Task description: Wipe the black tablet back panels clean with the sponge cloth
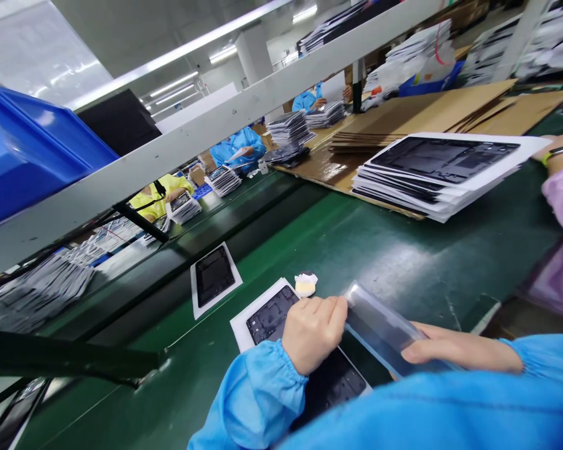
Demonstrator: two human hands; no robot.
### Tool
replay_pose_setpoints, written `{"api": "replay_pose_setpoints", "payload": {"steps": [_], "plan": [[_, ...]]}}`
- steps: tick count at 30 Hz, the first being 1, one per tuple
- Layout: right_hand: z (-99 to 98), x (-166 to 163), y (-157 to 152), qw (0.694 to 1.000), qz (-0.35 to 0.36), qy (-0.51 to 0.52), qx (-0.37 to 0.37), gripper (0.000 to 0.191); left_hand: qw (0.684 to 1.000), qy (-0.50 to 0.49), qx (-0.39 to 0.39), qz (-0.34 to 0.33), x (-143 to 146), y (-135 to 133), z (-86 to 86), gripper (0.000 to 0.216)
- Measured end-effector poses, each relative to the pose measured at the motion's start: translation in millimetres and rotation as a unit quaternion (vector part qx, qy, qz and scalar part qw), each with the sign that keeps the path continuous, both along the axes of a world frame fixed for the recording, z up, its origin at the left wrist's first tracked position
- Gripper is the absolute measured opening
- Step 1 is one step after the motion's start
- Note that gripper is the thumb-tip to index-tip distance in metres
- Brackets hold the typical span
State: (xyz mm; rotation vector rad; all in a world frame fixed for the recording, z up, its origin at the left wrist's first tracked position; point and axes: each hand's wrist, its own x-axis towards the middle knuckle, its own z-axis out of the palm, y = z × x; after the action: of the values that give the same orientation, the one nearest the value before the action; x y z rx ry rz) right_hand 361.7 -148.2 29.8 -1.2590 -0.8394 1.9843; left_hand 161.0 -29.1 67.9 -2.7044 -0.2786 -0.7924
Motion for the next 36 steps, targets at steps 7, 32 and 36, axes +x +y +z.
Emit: {"api": "replay_pose_setpoints", "payload": {"steps": [7,32,36], "plan": [[-18.2,6.2,9.1,0.990,0.107,-0.084,0.033,0.046,0.974,0.129,-0.188,-0.008,-7.6,15.6,-18.0,0.033],[-69.0,-18.2,56.4,0.580,-0.018,-0.707,0.404,0.060,0.874,0.330,-0.280,0.219,36.7,8.6,-48.6,0.021],[-70.7,-26.0,54.4,0.561,-0.040,-0.724,0.399,0.055,0.862,0.350,-0.281,0.236,47.3,4.2,-38.5,0.020]]}}
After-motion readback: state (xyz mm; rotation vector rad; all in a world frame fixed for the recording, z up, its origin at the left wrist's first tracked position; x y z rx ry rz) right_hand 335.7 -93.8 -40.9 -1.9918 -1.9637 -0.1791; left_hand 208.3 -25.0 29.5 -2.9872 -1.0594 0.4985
